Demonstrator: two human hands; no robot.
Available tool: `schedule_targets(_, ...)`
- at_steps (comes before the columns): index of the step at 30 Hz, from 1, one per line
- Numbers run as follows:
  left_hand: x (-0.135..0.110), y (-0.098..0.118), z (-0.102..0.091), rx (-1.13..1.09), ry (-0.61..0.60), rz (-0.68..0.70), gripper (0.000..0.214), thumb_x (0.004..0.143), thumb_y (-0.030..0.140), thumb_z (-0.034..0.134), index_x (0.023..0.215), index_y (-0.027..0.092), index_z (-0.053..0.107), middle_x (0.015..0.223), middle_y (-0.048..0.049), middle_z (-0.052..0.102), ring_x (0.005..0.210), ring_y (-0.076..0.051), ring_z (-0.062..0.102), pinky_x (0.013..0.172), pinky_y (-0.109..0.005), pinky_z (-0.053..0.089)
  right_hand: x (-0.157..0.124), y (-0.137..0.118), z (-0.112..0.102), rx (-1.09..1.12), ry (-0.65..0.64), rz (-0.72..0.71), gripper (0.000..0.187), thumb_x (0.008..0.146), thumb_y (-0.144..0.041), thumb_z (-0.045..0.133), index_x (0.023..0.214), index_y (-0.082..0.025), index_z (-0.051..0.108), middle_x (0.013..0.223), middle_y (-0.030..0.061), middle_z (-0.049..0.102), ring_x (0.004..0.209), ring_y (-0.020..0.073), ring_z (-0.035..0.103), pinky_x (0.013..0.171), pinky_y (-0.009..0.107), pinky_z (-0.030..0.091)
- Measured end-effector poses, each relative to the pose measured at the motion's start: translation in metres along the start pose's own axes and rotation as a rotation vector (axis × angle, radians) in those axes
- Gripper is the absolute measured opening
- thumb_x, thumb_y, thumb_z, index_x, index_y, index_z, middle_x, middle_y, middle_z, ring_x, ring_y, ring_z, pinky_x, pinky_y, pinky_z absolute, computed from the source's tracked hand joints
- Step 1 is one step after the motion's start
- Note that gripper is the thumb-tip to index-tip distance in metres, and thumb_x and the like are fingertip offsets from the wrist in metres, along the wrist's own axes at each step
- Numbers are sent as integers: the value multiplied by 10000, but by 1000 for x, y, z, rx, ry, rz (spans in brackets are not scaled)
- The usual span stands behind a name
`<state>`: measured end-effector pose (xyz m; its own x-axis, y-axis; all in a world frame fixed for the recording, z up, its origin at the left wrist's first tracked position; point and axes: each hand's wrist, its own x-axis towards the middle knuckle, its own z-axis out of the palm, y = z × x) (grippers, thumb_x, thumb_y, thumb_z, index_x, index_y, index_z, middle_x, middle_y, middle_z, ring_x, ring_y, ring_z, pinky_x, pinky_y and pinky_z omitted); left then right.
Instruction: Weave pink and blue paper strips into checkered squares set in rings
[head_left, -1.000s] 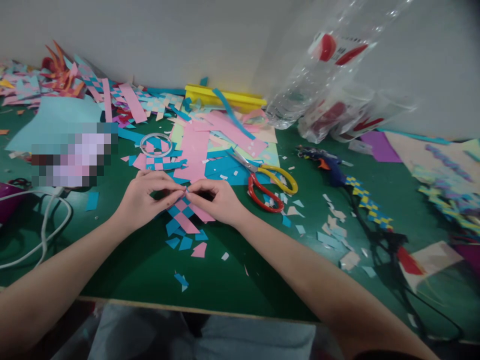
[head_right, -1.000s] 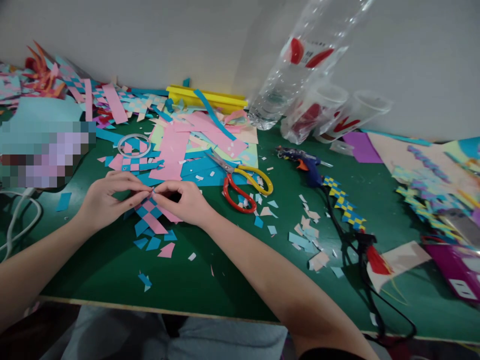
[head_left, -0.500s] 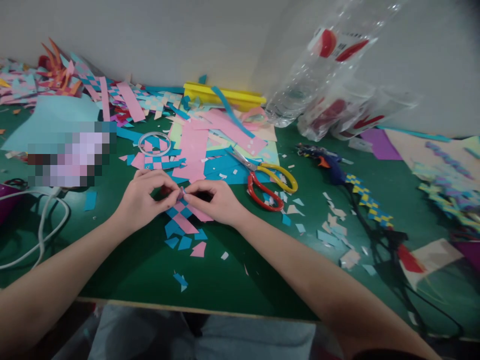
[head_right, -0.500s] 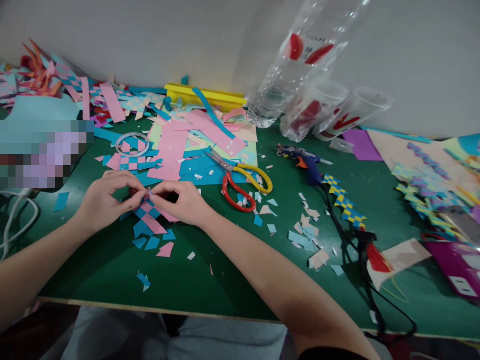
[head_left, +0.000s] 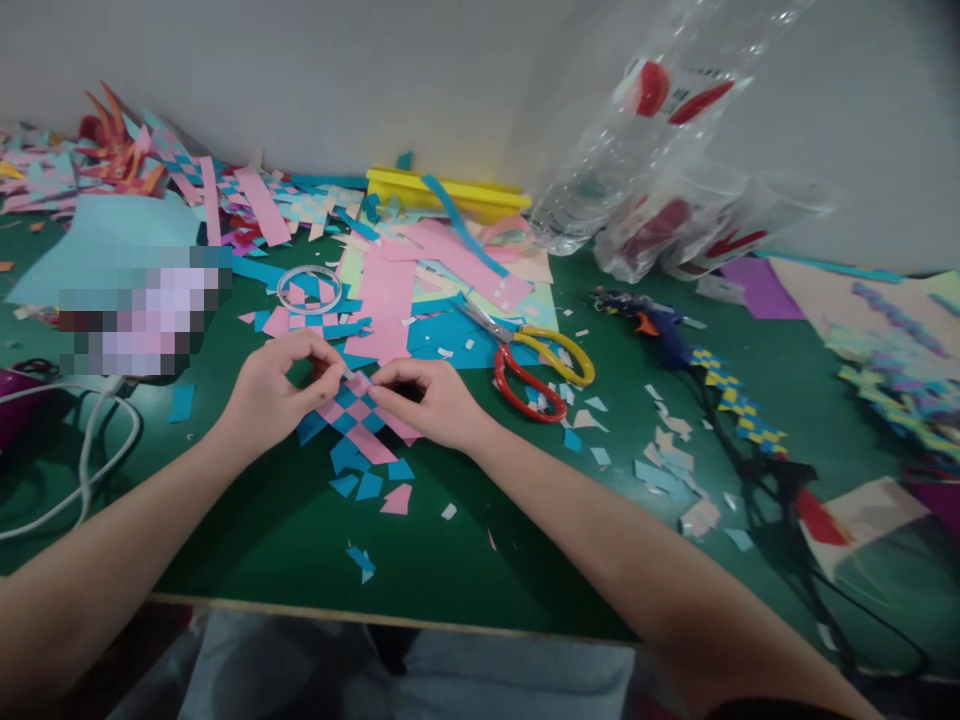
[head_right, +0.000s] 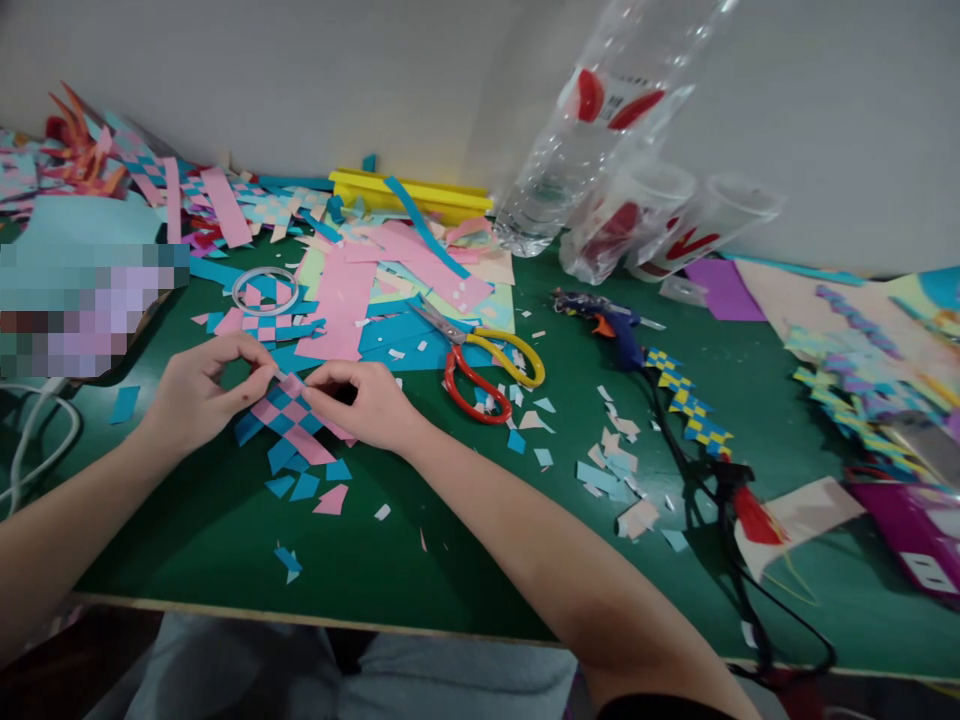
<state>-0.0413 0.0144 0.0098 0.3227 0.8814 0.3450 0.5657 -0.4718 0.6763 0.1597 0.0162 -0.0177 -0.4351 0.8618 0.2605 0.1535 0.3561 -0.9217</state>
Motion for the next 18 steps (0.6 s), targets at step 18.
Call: schedule_targets(18,4,-8,0,233,115,-80,153,859,313,508,815,206,608,810,-20,627,727,-171,549,700,-318,406,-2,0,-1,-56,-16,10,174,807,-343,601,761,-185,659,728,10,655,668,113,586,615,238,479)
